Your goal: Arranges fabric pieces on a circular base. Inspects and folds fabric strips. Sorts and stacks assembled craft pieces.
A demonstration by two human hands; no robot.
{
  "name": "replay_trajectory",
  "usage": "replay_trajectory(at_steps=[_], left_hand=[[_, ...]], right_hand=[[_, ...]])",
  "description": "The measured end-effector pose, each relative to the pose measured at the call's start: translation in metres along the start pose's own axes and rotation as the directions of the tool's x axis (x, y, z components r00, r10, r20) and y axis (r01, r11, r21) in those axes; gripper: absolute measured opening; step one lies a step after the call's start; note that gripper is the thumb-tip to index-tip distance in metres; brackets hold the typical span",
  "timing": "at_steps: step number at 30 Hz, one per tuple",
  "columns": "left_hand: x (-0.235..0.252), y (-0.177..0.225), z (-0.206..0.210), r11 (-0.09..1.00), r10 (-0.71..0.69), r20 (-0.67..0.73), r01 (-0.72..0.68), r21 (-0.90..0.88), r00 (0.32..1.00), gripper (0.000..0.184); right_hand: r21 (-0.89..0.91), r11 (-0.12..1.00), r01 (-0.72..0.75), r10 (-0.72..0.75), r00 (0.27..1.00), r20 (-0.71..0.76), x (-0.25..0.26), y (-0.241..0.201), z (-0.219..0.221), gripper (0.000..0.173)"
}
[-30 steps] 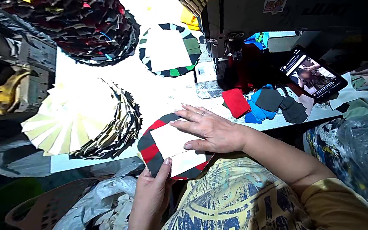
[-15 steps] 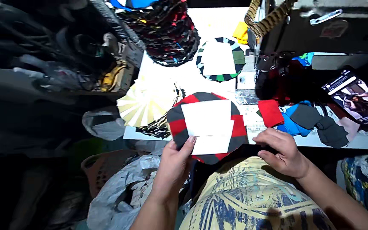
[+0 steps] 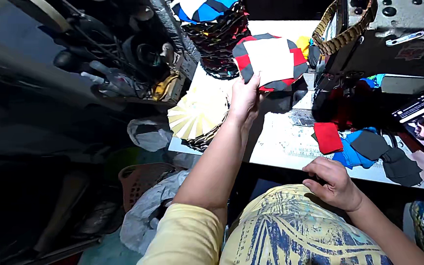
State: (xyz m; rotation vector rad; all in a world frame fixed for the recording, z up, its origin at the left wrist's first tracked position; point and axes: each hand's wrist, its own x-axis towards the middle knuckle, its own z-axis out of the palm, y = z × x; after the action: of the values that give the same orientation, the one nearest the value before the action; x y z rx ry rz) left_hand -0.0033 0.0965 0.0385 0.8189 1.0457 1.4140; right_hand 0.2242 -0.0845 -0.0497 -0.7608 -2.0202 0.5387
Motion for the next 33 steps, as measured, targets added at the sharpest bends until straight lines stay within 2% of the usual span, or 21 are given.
replay_trajectory(at_steps=[7,11,16,22,24,28,30,33], left_hand=[[0.032,-0.016,0.010,0.996,-0.083,-0.052,0.085,0.035,0.995,0.024],[0.040,-0.025,0.008,0.990,-0.123,-0.011,0.124,0.067,0.992,0.033],[0.045,-0.030,0.006,0.981,-0.159,-0.037,0.162,0.103,0.987,0.028],[0.038,-0.013,0.003,0.974,-0.148,-0.028,0.150,0.171,0.989,0.026],[0.035,-0.011,0.001,0.960,-0.108,-0.063,0.121,0.253,0.992,0.034],[0.037,-0.017,-0.006,0.900,0.003,-0.077,0.031,0.435,0.997,0.063],[0.038,-0.020,-0.009,0.855,0.018,-0.080,0.026,0.518,0.997,0.069],[0.040,-0.024,-0.009,0.801,0.035,-0.087,0.024,0.598,0.996,0.067]], right_hand=[[-0.019,1.000,-0.004,0.004,1.000,0.019,0.000,0.000,-0.001,0.040],[-0.037,0.999,-0.005,0.006,1.000,0.024,-0.001,-0.001,-0.001,0.040],[-0.038,0.999,-0.006,0.007,1.000,0.029,0.000,0.000,-0.001,0.040],[-0.040,0.999,-0.011,0.013,0.999,0.034,-0.001,0.000,-0.001,0.040],[-0.049,0.999,-0.012,0.014,0.999,0.037,-0.001,0.000,-0.001,0.040],[-0.051,0.999,-0.007,0.009,0.999,0.041,0.000,0.000,-0.001,0.041],[-0.047,0.999,-0.013,0.015,0.999,0.044,0.000,0.000,-0.002,0.041],[-0.047,0.999,-0.012,0.014,0.999,0.037,0.000,0.000,-0.002,0.040]])
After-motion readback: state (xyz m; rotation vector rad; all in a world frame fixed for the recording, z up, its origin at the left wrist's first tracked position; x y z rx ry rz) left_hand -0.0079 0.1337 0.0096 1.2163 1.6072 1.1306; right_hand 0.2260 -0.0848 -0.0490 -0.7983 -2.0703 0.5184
